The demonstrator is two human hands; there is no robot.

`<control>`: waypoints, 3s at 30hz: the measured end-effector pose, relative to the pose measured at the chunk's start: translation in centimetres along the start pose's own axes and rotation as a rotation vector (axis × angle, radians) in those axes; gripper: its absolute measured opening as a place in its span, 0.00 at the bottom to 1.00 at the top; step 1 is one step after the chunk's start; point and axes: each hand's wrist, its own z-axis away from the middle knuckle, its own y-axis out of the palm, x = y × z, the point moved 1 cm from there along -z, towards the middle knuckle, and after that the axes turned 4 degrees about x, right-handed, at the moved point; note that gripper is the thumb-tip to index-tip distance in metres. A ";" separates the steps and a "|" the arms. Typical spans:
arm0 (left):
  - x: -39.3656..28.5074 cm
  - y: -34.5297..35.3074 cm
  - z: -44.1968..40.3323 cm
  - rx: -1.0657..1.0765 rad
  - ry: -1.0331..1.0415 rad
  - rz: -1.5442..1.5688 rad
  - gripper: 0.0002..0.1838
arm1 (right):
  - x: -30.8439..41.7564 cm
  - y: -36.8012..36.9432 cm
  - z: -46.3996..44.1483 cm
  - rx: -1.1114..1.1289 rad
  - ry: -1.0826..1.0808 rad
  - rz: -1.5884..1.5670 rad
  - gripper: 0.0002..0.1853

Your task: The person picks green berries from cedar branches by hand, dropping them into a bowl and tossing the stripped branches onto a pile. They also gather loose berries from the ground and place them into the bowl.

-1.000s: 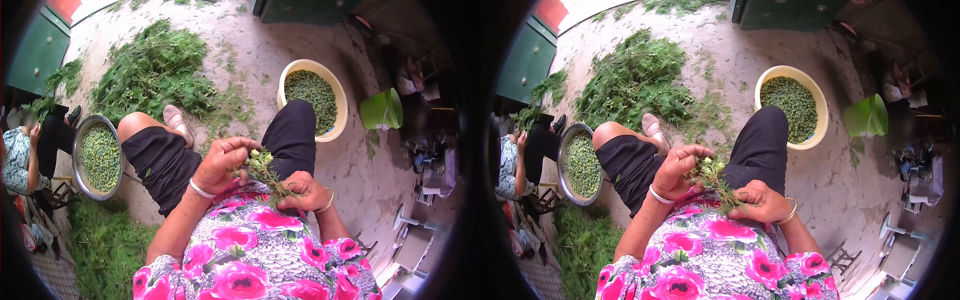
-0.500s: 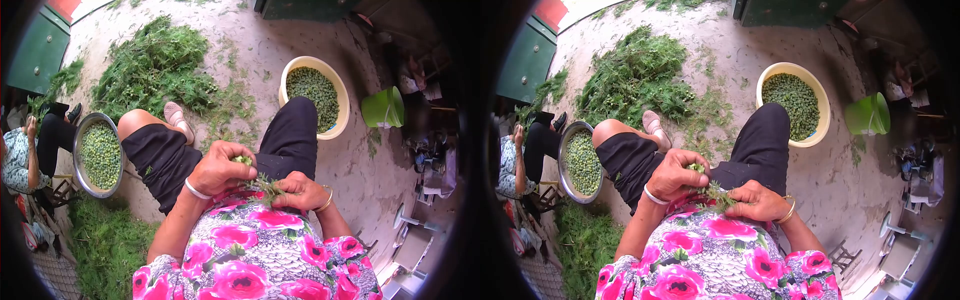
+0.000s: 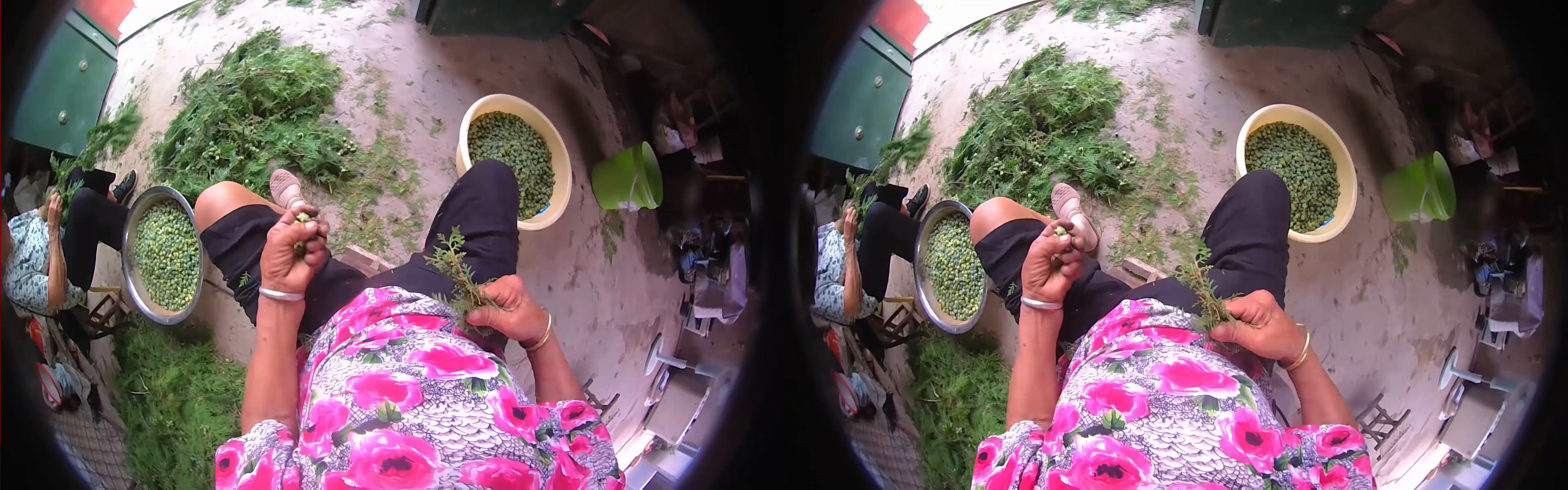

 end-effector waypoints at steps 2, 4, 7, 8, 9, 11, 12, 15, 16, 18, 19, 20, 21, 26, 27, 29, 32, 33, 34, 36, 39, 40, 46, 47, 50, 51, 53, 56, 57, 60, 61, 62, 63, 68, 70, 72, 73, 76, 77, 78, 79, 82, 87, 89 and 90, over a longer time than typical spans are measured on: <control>1.0 1.0 0.4 0.057 -0.021 -0.061 0.14 | 0.6 0.2 -0.1 -0.024 -0.020 0.060 0.06; 2.3 2.7 0.2 0.123 -0.095 0.127 0.16 | 0.5 0.2 -0.3 -0.041 -0.044 0.024 0.06; 3.0 2.6 -0.8 0.214 -0.210 0.233 0.19 | 0.4 0.0 -0.7 -0.057 -0.074 -0.025 0.06; 3.1 3.0 -0.7 0.173 -0.204 0.189 0.17 | 0.4 -0.1 -0.7 -0.062 -0.074 -0.037 0.06; 3.2 3.3 -0.5 0.172 -0.204 0.184 0.17 | 0.6 0.0 -0.9 -0.061 -0.077 -0.041 0.06; 3.7 3.8 -0.2 0.130 -0.188 0.075 0.10 | 0.9 0.3 -1.0 -0.126 -0.099 -0.105 0.11; 3.9 4.7 0.1 0.141 -0.173 0.026 0.09 | 0.6 0.2 -1.0 -0.136 -0.101 -0.108 0.11; 4.9 6.9 1.2 0.192 -0.181 -0.152 0.12 | 0.3 -0.1 -1.0 -0.092 -0.183 -0.004 0.11; 5.2 7.5 1.6 0.195 -0.194 -0.184 0.13 | 0.6 -0.1 -1.0 -0.046 -0.190 0.048 0.07; 5.7 8.5 1.9 0.184 -0.187 -0.232 0.12 | 0.8 0.0 -1.2 0.000 -0.196 0.097 0.04; 5.9 8.8 1.8 0.184 -0.189 -0.233 0.12 | 0.9 0.1 -1.3 0.005 -0.212 0.116 0.04; 6.0 9.2 1.7 0.137 -0.246 -0.277 0.12 | 0.9 0.1 -1.3 0.011 -0.227 0.134 0.04; 6.1 9.3 1.5 0.090 -0.302 -0.321 0.12 | 0.9 0.1 -1.2 0.010 -0.228 0.133 0.04; 7.0 9.4 0.5 0.131 -0.385 -0.121 0.13 | -0.6 -0.4 -0.8 0.050 -0.149 -0.182 0.14; 7.2 9.2 0.4 0.127 -0.386 -0.024 0.13 | -0.9 -0.5 -0.8 0.048 -0.149 -0.183 0.14; 7.5 8.8 0.5 0.180 -0.348 -0.062 0.14 | -1.4 -0.8 -0.8 0.044 -0.123 -0.237 0.16; 6.9 9.5 0.7 0.259 -0.282 -0.249 0.15 | -1.8 -0.8 -0.9 0.009 -0.100 -0.252 0.15; 6.6 10.0 0.8 0.283 -0.252 -0.394 0.15 | -1.7 -0.7 -0.9 0.007 -0.101 -0.252 0.15; 6.4 10.4 0.8 0.284 -0.252 -0.394 0.15 | -1.4 -0.6 -0.9 0.040 -0.101 -0.242 0.12; 5.9 11.2 0.9 0.324 -0.228 -0.563 0.13 | -0.9 -0.5 -0.9 0.072 -0.103 -0.232 0.09; 5.2 11.5 0.5 0.451 -0.094 -1.104 0.12 | -0.7 -0.5 -1.0 0.053 -0.073 -0.181 0.13; 5.3 11.5 0.5 0.462 -0.097 -1.108 0.12 | -0.5 -0.5 -0.9 0.050 -0.071 -0.189 0.13; 6.4 11.8 0.9 0.247 -0.306 -0.657 0.10 | -1.3 -0.6 -0.9 0.116 -0.105 -0.206 0.12; 7.3 11.1 0.6 0.241 -0.225 -0.605 0.07 | -1.5 -0.5 -1.0 0.138 -0.101 -0.207 0.11; 7.4 11.8 0.7 0.103 -0.198 -0.576 0.06 | -1.2 -0.4 -1.2 0.143 -0.132 -0.136 0.10; 7.2 11.3 0.6 0.131 -0.177 -0.675 0.06 | -1.1 -0.4 -1.2 0.137 -0.114 -0.120 0.10; 7.2 10.8 0.4 0.182 0.005 -0.969 0.07 | -1.4 -0.4 -1.2 0.096 -0.101 -0.057 0.10; 7.2 10.5 0.3 -0.016 0.158 -1.047 0.07 | -2.3 -0.6 -0.8 0.091 -0.119 -0.077 0.10; 6.4 9.3 -0.4 -0.035 0.126 -0.871 0.07 | -2.1 -0.7 -0.4 0.083 -0.126 -0.079 0.10; 2.8 5.4 -2.8 -0.004 -0.121 -0.050 0.11 | -1.7 -1.4 0.9 0.010 -0.179 -0.241 0.09; 2.3 5.5 -3.3 0.018 -0.095 -0.037 0.14 | -2.3 -1.7 0.9 -0.014 -0.198 -0.223 0.09; 2.1 5.6 -3.8 0.059 -0.102 -0.026 0.14 | -2.8 -1.9 0.9 -0.038 -0.216 -0.205 0.09; 2.1 5.9 -4.5 0.077 -0.123 -0.019 0.14 | -3.1 -1.8 0.9 -0.049 -0.225 -0.207 0.09; 5.3 19.7 -9.5 0.352 -0.201 -0.144 0.24 | -4.5 -1.7 0.5 -0.043 -0.233 -0.227 0.10; 7.6 25.8 -11.0 0.541 -0.083 -0.383 0.32 | -3.8 -1.8 1.0 -0.059 -0.209 -0.265 0.11; 9.1 29.7 -12.8 0.560 0.044 -0.562 0.35 | -3.7 -1.9 1.1 -0.120 -0.235 -0.243 0.10; 9.5 30.9 -13.9 0.607 0.162 -0.753 0.37 | -3.6 -2.0 1.3 -0.126 -0.239 -0.244 0.10; 9.9 31.7 -14.3 0.608 0.235 -0.795 0.34 | -3.6 -2.2 2.1 -0.198 -0.265 -0.243 0.09; 9.9 31.4 -14.2 0.555 0.186 -0.646 0.30 | -3.8 -2.3 2.4 -0.223 -0.257 -0.332 0.08; 9.8 31.0 -14.0 0.499 0.135 -0.498 0.26 | -4.1 -2.2 2.7 -0.249 -0.248 -0.423 0.08; 9.5 30.0 -13.8 0.464 0.073 -0.392 0.20 | -3.9 -2.1 2.7 -0.253 -0.245 -0.429 0.08; 8.3 24.8 -12.0 0.407 -0.091 -0.320 0.15 | -3.4 -3.1 2.6 -0.460 -0.238 -0.505 0.09; 8.4 17.3 -6.0 0.336 -0.073 -0.600 0.12 | -2.0 -6.0 -0.3 -0.599 -0.539 -0.952 0.11; 8.6 15.7 -3.9 0.346 -0.044 -0.735 0.14 | -1.2 -6.1 -2.0 -0.600 -0.549 -0.937 0.11; 8.8 15.3 -3.0 0.350 -0.036 -0.784 0.16 | -0.8 -6.0 -2.6 -0.630 -0.573 -0.924 0.11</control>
